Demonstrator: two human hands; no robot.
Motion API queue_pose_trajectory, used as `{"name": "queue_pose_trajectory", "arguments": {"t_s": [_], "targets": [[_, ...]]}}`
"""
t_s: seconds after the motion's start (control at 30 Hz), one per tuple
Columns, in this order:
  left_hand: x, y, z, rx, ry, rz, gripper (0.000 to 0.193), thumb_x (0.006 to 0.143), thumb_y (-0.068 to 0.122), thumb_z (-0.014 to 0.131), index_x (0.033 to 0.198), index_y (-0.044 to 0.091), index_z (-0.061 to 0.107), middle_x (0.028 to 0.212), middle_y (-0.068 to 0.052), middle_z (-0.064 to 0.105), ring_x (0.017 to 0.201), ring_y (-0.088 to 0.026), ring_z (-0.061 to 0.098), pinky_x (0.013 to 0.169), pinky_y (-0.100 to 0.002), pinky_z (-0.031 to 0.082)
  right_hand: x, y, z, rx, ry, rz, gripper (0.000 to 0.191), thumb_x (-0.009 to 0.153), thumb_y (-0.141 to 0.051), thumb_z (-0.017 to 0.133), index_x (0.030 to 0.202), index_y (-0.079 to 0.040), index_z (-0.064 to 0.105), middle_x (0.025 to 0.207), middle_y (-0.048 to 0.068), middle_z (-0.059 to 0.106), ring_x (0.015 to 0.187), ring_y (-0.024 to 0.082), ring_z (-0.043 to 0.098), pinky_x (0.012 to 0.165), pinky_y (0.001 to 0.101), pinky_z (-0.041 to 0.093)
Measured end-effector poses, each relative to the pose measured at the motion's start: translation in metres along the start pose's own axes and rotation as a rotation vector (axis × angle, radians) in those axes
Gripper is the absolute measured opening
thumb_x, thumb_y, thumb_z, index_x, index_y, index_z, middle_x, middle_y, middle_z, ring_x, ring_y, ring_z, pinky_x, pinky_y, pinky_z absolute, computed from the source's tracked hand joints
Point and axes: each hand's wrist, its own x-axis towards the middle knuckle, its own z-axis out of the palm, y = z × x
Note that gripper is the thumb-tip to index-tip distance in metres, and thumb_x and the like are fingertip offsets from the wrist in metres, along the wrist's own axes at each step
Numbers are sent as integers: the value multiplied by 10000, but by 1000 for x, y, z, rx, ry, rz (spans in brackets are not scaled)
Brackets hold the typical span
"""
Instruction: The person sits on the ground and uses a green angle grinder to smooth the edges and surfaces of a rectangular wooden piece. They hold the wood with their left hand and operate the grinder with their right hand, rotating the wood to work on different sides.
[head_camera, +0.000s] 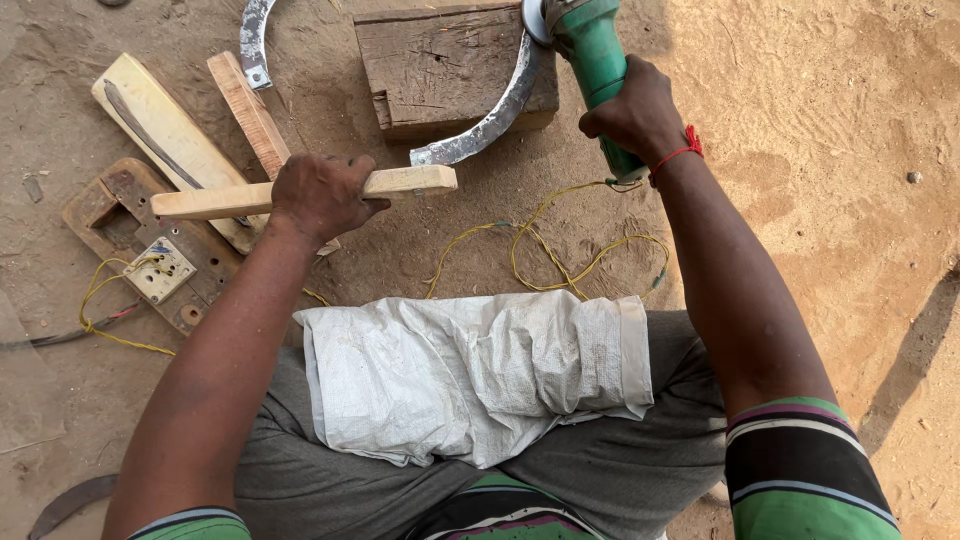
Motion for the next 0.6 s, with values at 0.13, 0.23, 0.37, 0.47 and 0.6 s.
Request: {"name": "queue_pose_trajectory", "arguments": {"t_s": [0.13, 0.23, 0.37, 0.47, 0.6], "targets": [[0, 0, 0, 27, 156, 50, 541, 773, 700, 753, 928, 189, 665, 721, -25, 726, 620, -201, 714, 528, -383, 592, 11, -5, 2, -15, 22, -61, 689, 549, -180, 855, 1150, 58, 619, 980, 232, 715, 809, 353, 735, 783, 424, 635], [0, 0, 3, 38, 24, -1, 569, 844, 734, 732, 917, 174, 663, 712, -33, 709, 557, -165, 684, 479, -344, 579, 13, -9, 9, -42, 10, -72, 680, 568, -190, 854, 1153, 61, 616, 991, 235, 714, 822, 361, 737, 779, 434, 637], [2, -1, 6, 10, 36, 11, 556, 847, 725, 731, 942, 181, 668, 672, -21, 706, 550, -162, 681, 499, -354, 579, 12, -12, 10, 26, 83, -26, 628, 590, -204, 853, 1123, 56, 645, 1016, 221, 722, 882, 349, 751, 792, 448, 644], [2, -2, 6, 18, 91, 18, 555, 836, 727, 722, 935, 184, 668, 669, -15, 699, 557, -147, 675, 494, -346, 578, 9, -9, 14, -75, 43, -129, 731, 548, -180, 876, 1192, 48, 616, 976, 238, 715, 828, 382, 734, 815, 463, 617], [2, -1, 7, 56, 18, -1, 575, 859, 759, 693, 953, 192, 675, 651, -12, 691, 517, -137, 659, 466, -332, 567, 0, 2, 20, -9, 56, -88, 697, 582, -187, 863, 1180, 60, 604, 1000, 228, 706, 847, 360, 743, 775, 459, 647]]}}
